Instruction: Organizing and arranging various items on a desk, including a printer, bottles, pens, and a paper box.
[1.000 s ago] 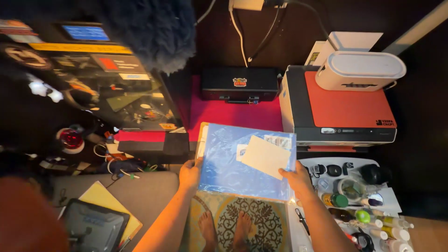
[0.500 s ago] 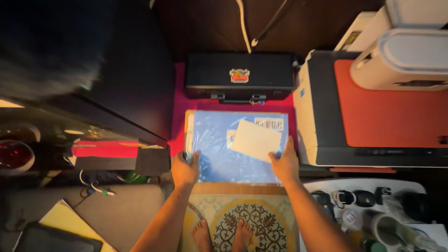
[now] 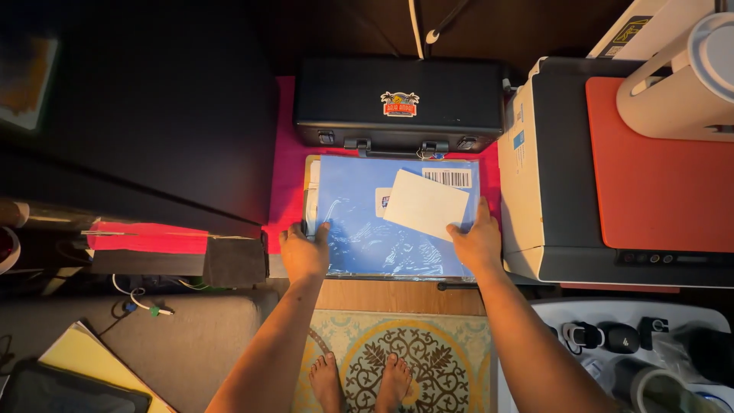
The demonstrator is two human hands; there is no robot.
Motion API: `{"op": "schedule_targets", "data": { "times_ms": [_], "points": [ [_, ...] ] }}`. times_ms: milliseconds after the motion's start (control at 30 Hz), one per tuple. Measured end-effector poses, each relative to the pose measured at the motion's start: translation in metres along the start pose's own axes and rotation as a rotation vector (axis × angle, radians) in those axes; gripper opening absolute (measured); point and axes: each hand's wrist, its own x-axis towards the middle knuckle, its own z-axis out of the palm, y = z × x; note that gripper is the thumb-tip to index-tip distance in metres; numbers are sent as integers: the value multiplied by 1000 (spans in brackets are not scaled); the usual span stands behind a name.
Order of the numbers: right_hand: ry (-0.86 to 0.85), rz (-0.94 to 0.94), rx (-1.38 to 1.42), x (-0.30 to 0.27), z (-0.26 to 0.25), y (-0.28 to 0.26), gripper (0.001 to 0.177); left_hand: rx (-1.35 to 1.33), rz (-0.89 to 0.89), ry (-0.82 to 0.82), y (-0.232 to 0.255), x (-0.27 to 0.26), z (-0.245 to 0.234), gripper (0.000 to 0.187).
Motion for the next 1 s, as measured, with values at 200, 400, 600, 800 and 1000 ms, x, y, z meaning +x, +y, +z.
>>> {"op": "schedule_targets", "data": {
  "times_ms": [200, 400, 600, 800, 1000],
  "points": [
    [7, 37, -40, -2, -11, -16, 99, 4, -32, 42, 19, -6, -8, 64],
    [22, 54, -30, -2, -12, -16, 97, 133, -39, 18, 21, -5, -9, 69],
    [64, 27, -115, -1, -6, -15, 93, 188, -6, 39, 18, -5, -5, 69],
    [71, 18, -209, -11, -12, -21, 93, 211, 44, 77, 8, -2, 2, 69],
    [129, -159, -231, 9, 22, 37, 74, 171, 60, 64, 8, 0, -7, 58]
  ]
}}
